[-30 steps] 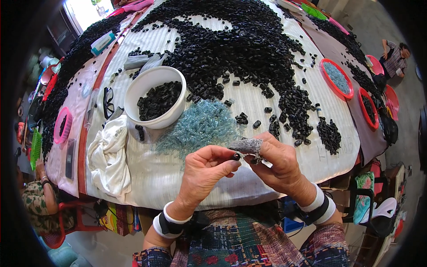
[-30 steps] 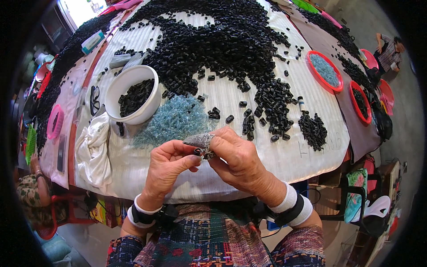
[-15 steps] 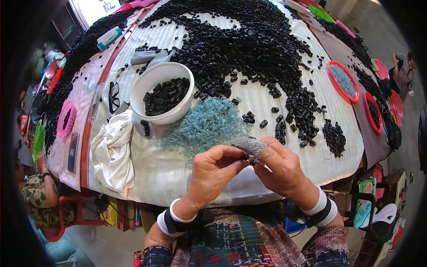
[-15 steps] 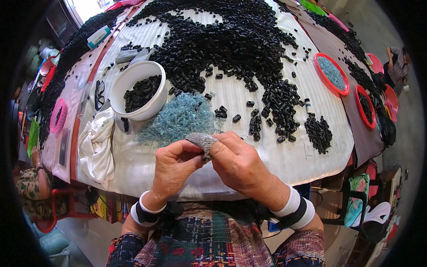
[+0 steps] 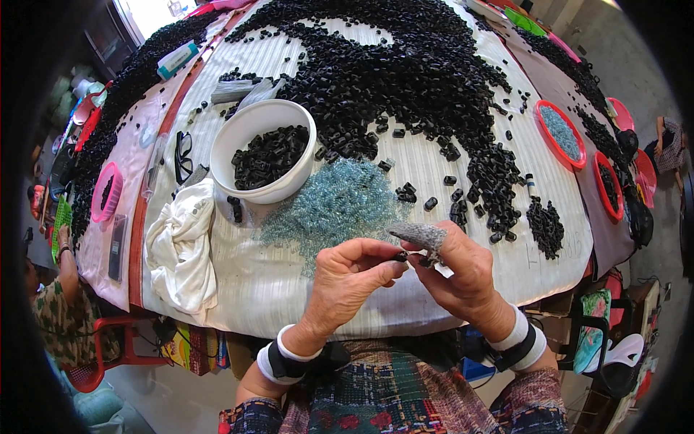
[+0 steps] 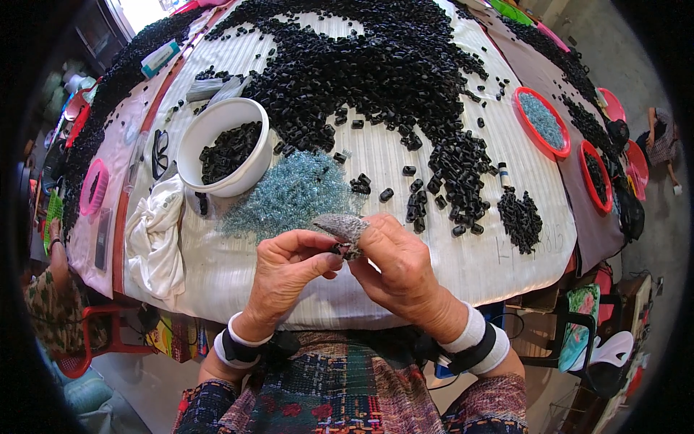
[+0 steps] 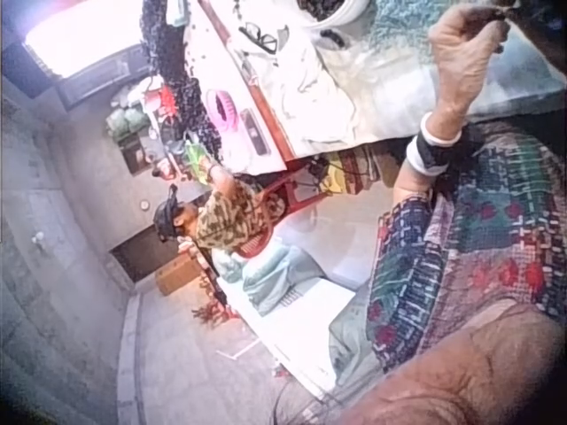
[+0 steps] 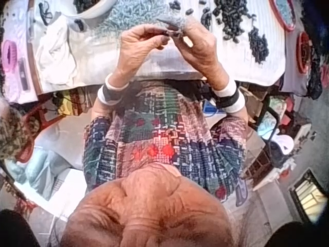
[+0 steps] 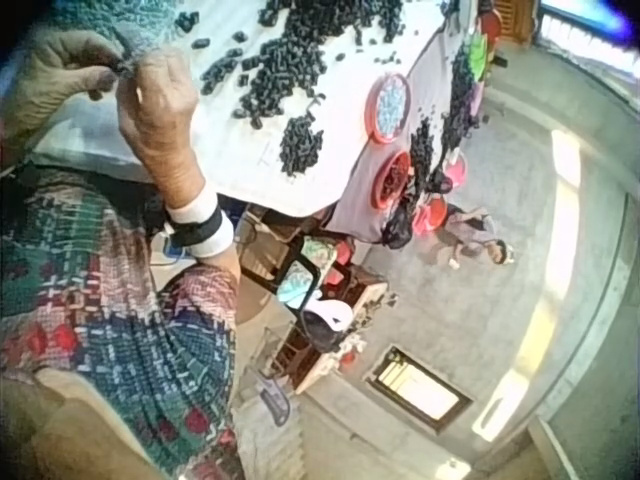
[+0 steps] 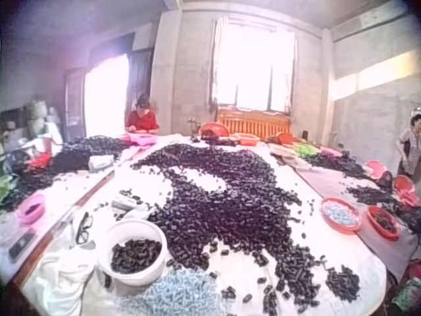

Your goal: Manually sorting and assembling small black and clear beads/jewelry components on a work table.

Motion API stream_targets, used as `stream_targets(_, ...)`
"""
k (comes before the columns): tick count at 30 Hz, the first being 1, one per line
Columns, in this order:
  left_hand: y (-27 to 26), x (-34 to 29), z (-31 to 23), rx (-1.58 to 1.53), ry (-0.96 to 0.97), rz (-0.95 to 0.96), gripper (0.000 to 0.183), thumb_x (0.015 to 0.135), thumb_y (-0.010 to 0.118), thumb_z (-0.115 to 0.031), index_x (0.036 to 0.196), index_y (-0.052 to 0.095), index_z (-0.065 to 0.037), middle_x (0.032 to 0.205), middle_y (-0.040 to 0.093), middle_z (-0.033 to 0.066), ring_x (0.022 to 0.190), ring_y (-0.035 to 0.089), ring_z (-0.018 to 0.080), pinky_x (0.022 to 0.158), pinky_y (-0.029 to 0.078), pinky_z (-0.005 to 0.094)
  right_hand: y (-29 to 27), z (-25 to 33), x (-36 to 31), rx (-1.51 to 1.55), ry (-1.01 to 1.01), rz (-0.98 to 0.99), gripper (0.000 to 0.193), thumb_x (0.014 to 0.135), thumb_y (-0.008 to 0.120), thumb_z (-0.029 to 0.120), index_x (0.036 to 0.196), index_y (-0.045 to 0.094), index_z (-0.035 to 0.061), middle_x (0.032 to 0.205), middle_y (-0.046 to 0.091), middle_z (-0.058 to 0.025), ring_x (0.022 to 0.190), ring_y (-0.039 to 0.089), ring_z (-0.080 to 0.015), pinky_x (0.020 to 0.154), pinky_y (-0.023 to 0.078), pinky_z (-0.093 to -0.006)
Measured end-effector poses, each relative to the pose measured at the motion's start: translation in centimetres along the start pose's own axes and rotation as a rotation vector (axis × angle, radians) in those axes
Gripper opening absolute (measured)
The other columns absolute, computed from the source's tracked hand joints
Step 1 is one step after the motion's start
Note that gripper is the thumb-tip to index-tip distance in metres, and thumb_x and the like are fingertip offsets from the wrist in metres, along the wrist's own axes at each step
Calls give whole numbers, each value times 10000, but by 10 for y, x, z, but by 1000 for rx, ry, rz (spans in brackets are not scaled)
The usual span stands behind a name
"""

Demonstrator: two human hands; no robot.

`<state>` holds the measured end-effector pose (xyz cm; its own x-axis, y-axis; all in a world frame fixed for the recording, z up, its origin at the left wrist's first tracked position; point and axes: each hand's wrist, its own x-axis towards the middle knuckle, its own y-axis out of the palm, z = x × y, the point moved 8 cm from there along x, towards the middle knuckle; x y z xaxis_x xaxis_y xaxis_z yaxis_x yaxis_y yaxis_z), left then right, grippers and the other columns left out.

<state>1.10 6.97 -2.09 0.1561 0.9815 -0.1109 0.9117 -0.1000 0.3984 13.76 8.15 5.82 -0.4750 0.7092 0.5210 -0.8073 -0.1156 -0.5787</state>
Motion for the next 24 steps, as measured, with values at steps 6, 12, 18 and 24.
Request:
stream_targets(6,1,4,2,-35,-24,13,200,815,676,-8,1005,630,38,894,675,103,789,645,129,656,548,234,1,2,0,26,-84,38,430,609,613,-107,1028,600,-8,861,598,-149,765,596,-322,663,496,-360)
stream_targets(12,-9,5,9,-180,-72,-25,178,827,647,11,1002,623,32,921,674,122,773,659,155,634,566,256,-18,-15,6,115,169,5,475,750,539,-131,1184,586,56,942,663,-85,841,659,-147,677,510,-243)
stream_targets(18,-23,4,0,-272,-42,-117,119,863,588,-10,977,620,-16,909,665,149,714,666,170,585,572,279,-44,-77,2,-87,434,-94,224,853,535,-53,1066,587,-4,873,637,-47,801,604,-80,684,485,-217)
stream_targets(24,-24,5,4,-297,-89,-103,118,855,602,-18,970,614,0,884,663,143,689,657,160,577,570,270,-33,-90,15,-277,285,-36,144,825,570,-35,966,586,-10,752,587,-91,644,579,-136,576,455,-267)
